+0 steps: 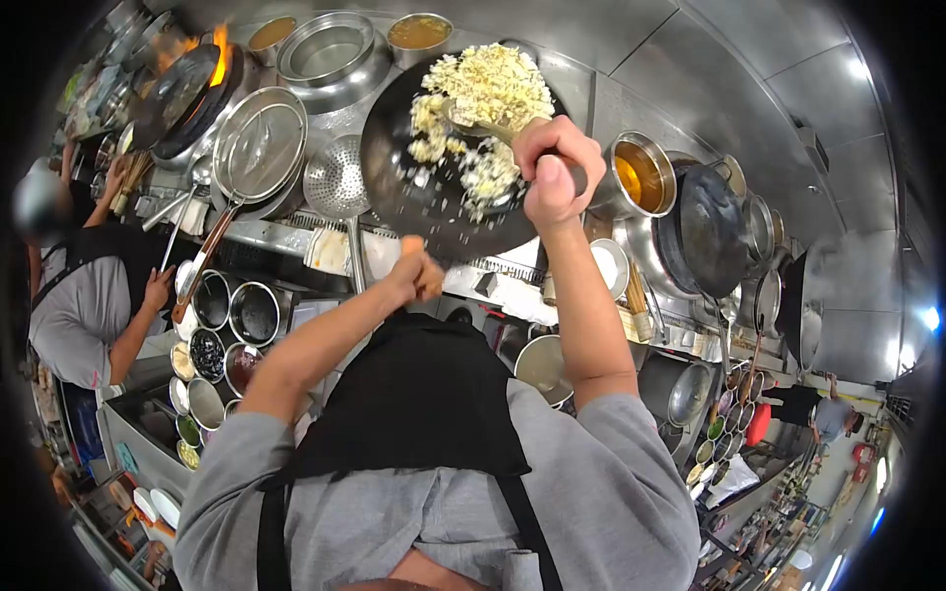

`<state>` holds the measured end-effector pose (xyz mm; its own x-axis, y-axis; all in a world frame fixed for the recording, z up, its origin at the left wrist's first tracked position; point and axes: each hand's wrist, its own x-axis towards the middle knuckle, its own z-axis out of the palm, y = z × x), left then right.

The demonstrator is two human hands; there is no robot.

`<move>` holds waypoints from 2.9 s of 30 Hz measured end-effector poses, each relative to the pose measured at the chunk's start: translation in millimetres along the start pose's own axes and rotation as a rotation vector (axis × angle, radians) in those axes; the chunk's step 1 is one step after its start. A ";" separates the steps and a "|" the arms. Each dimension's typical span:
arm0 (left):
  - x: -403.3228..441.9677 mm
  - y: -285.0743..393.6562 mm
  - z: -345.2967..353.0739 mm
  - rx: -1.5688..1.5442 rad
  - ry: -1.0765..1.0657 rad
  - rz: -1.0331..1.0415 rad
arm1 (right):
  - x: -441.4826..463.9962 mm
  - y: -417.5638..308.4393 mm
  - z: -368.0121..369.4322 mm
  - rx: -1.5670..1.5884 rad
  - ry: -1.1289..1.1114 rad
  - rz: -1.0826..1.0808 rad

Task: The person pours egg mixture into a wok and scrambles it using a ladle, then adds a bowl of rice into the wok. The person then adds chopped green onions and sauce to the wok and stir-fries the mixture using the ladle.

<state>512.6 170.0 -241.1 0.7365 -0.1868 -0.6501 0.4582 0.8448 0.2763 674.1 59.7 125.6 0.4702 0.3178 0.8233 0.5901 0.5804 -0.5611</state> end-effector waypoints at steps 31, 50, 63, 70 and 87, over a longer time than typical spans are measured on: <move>11.0 95.8 132.6 0.030 0.248 0.229 | 87.6 -144.0 -21.5 0.071 0.053 -0.095; 18.2 92.6 116.9 0.133 0.141 0.282 | 51.6 45.4 -6.6 -0.195 0.192 0.181; 33.3 104.6 115.6 0.083 0.126 0.300 | 52.5 -23.1 -56.9 0.076 -0.016 0.380; 41.2 101.1 94.9 0.194 -0.091 0.078 | -12.1 35.2 -39.0 -0.125 0.678 0.128; -39.6 69.7 166.6 0.026 0.109 0.005 | 29.2 38.9 -75.2 0.072 0.410 0.307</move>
<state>598.3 152.8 -78.2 0.6806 -0.1257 -0.7218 0.4686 0.8320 0.2969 760.2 35.2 121.4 0.8418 0.1695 0.5125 0.3449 0.5614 -0.7522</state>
